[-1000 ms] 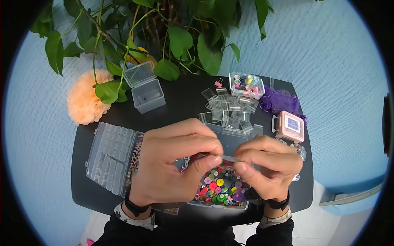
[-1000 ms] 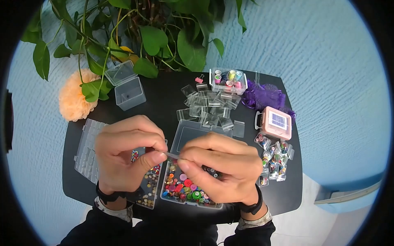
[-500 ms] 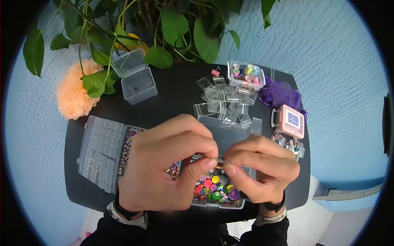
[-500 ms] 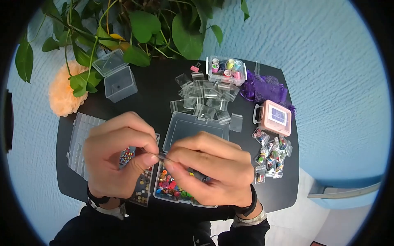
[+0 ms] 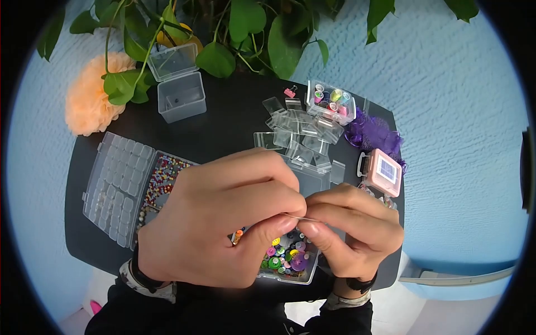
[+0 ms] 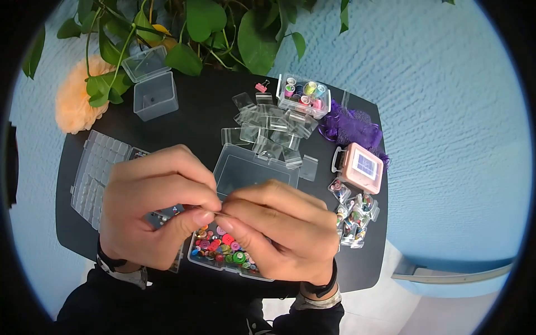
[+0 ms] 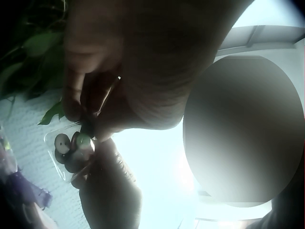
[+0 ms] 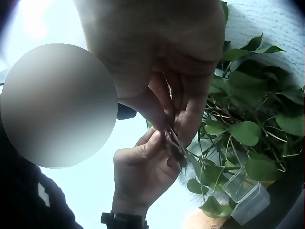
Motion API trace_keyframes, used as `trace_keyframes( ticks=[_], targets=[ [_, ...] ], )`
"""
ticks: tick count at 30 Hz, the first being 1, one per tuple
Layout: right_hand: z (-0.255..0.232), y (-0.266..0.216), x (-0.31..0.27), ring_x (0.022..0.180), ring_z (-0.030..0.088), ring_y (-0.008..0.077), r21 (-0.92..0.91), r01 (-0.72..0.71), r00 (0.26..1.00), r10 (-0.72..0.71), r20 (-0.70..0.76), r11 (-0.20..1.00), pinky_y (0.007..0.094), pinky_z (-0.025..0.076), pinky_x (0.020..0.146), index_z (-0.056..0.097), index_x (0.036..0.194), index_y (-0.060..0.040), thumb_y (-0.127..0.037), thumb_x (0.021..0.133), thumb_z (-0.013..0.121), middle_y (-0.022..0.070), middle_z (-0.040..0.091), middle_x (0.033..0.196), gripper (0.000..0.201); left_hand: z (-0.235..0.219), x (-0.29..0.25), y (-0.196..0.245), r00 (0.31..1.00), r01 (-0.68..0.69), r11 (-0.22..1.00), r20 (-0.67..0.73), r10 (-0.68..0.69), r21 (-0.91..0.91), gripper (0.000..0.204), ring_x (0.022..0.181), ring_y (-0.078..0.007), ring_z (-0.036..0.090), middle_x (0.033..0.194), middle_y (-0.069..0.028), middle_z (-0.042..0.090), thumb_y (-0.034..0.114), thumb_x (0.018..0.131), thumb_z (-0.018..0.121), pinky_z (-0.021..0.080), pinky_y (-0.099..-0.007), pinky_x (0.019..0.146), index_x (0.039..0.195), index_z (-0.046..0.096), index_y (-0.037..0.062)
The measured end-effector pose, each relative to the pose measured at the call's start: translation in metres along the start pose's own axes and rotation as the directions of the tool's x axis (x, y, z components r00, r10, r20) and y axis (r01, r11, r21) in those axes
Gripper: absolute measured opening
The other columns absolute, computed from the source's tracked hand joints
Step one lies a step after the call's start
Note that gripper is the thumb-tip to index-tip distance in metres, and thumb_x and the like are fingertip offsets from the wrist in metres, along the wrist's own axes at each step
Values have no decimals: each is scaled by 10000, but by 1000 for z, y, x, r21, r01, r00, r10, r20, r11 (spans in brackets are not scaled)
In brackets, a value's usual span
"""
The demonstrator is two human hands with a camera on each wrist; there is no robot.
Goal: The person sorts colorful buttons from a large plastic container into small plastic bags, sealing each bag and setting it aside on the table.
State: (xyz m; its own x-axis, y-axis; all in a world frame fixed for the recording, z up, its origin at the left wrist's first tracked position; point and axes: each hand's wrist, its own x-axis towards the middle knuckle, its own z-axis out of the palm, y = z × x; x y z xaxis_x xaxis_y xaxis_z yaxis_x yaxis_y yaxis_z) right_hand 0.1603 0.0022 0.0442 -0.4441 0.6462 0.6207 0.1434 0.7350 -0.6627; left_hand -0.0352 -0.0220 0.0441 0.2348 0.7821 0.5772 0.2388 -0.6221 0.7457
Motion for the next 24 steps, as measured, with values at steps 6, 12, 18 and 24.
trace_keyframes(
  ticks=[6, 12, 18, 24],
  targets=[
    [3, -1, -2, 543, 587, 175, -160, 82, 996, -77, 33, 984, 263, 423, 448, 708, 754, 30, -45, 707, 772, 100, 664, 737, 109, -1, -2, -6, 997, -49, 999, 58, 49, -5, 127, 630, -217, 564, 755, -89, 619, -70, 644, 669, 449, -297, 545, 751, 657, -3],
    [3, -5, -10, 502, 569, 180, -310, 103, 993, -115, -19, 945, 252, 399, 437, 695, 760, 32, -72, 722, 754, 92, 645, 676, 125, 13, -4, -4, 997, -73, 992, -18, 76, 99, 134, 589, -217, 552, 734, -82, 618, -101, 639, 670, 446, -284, 535, 729, 660, -2],
    [-3, 2, -2, 571, 630, 164, -43, -44, 993, 39, -110, 998, 254, 474, 499, 719, 796, 60, -15, 774, 784, 139, 675, 720, 102, 8, 5, -5, 991, 62, 993, -110, -73, -95, 154, 668, -176, 639, 771, -105, 674, -52, 684, 791, 479, -265, 580, 816, 735, 4],
    [-5, -4, -4, 645, 674, 176, 57, -77, 994, 81, -77, 995, 241, 525, 561, 743, 876, 67, -22, 785, 800, 162, 707, 804, 140, -6, 4, 2, 985, 159, 962, -33, -170, -220, 163, 758, -147, 655, 891, -117, 682, -49, 742, 784, 510, -257, 676, 887, 713, -30]
  ],
)
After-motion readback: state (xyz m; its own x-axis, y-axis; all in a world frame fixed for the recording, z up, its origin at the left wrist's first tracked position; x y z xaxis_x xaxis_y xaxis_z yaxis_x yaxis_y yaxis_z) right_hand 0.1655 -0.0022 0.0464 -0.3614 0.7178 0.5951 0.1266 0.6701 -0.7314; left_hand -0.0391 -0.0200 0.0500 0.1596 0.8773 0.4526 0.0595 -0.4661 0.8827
